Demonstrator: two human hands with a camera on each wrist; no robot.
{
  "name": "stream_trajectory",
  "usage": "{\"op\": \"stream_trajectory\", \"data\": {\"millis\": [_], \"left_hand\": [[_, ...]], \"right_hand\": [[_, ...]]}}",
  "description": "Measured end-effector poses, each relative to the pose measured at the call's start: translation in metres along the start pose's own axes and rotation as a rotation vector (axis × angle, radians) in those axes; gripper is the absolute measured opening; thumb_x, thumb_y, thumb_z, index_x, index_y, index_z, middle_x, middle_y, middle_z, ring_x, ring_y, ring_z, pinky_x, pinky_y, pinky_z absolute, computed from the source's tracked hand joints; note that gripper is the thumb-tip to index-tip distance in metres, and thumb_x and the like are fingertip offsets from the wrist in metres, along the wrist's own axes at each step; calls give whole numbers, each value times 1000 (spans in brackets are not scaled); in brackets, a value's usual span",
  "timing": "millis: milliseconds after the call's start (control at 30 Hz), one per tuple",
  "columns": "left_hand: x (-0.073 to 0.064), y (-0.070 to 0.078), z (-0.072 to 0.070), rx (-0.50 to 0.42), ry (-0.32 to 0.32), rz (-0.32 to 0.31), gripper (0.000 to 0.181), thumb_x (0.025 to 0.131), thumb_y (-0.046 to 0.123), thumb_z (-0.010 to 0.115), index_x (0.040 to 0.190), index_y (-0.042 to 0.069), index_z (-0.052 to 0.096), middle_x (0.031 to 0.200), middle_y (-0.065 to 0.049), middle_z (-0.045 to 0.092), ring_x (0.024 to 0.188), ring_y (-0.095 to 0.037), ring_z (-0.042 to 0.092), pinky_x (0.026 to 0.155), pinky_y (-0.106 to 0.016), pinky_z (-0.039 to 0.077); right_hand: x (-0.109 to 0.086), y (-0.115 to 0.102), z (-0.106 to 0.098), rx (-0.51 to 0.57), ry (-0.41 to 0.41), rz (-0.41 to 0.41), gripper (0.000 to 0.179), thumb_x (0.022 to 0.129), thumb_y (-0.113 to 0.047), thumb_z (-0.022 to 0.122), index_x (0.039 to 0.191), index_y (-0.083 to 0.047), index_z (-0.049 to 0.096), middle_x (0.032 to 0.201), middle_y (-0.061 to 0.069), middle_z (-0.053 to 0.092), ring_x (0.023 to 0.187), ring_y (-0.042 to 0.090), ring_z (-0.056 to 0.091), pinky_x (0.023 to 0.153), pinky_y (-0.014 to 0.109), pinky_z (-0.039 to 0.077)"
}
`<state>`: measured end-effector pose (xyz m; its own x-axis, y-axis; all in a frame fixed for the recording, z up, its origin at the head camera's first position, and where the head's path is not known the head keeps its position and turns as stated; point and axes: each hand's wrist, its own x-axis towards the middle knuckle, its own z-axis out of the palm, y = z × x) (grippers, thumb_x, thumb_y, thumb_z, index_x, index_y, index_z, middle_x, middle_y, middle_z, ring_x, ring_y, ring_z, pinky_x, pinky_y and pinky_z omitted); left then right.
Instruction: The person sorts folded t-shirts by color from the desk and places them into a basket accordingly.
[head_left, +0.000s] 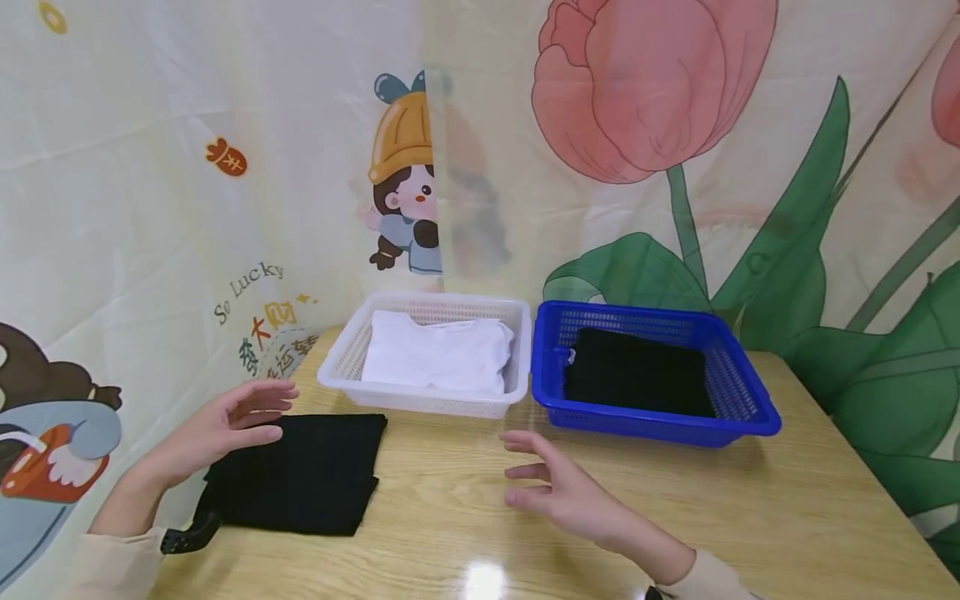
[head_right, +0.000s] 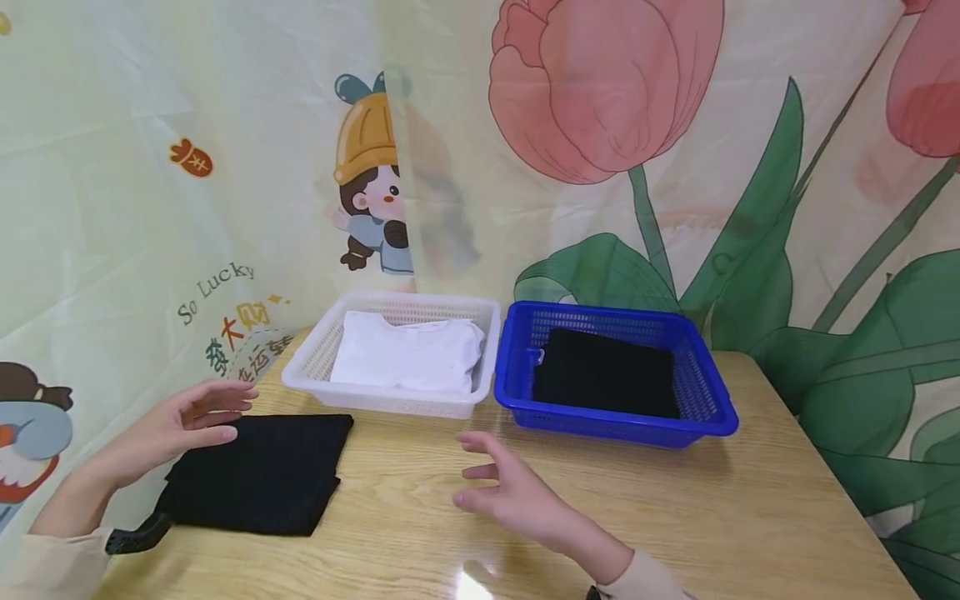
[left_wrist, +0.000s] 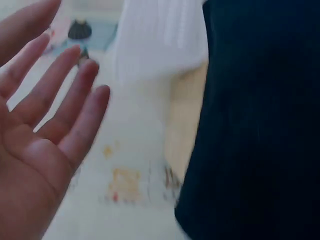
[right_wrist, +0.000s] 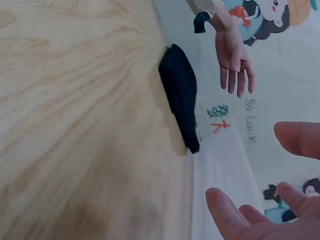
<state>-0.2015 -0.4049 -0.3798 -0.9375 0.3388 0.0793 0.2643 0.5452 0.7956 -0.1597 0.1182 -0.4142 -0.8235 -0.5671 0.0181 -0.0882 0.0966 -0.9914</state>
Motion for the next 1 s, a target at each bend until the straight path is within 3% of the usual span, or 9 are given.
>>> {"op": "stream_trajectory", "data": {"millis": [200, 267, 400, 467, 533, 700, 1000], "left_hand": [[-13, -29, -14, 153, -32, -25, 63, 98, 21, 79, 154, 13, 51, 153, -13, 57, 128, 11, 51, 102, -15, 47], [-16, -36, -15, 188, -40, -49, 66, 97, 25, 80, 156, 14, 51, 156, -16, 54, 133, 3, 50, 103, -18, 47], [-19, -50, -16, 193, -42, -113, 74, 96, 27, 81, 159, 13, 45, 162, -19, 45, 146, -36, 40, 112, -55, 43], [-20, -55, -16, 167, -42, -131, 79, 96, 25, 81, 162, 11, 40, 164, -24, 39, 146, -54, 32, 108, -73, 35], [-20, -60, -16, 135, -44, -153, 86, 94, 23, 83, 165, 11, 34, 167, -26, 33, 147, -61, 25, 103, -83, 30], [-17, -69, -13, 130, -42, -191, 103, 90, 22, 86, 169, 9, 21, 169, -34, 17, 143, -70, 22, 100, -86, 31], [-10, -75, -4, 231, -37, -225, 117, 76, 18, 96, 164, -6, 22, 163, -45, 18, 145, -70, 17, 107, -84, 23]], "right_hand": [[24, 12, 28, 24, -30, 47, 69, 100, -13, 76, 159, -17, 42, 163, 27, 34, 140, 49, 51, 103, 48, 57], [32, 16, 35, 32, -36, 59, 70, 100, -14, 76, 160, -16, 41, 163, 28, 34, 139, 48, 52, 103, 49, 57], [47, 19, 48, 59, -37, 95, 75, 99, -16, 77, 163, -17, 37, 166, 25, 31, 139, 45, 54, 105, 50, 55], [55, 19, 54, 74, -28, 112, 79, 99, -18, 78, 164, -18, 34, 167, 24, 30, 138, 43, 55, 106, 51, 54], [62, 19, 59, 78, -15, 121, 82, 98, -18, 79, 165, -19, 32, 168, 24, 30, 137, 42, 57, 106, 51, 54], [79, 22, 71, 110, -2, 135, 85, 96, -14, 78, 166, -15, 30, 165, 28, 32, 131, 40, 60, 103, 51, 56], [98, 31, 92, 284, -4, 178, 86, 95, -2, 77, 166, -12, 29, 162, 32, 31, 120, 33, 66, 101, 49, 58]]}}
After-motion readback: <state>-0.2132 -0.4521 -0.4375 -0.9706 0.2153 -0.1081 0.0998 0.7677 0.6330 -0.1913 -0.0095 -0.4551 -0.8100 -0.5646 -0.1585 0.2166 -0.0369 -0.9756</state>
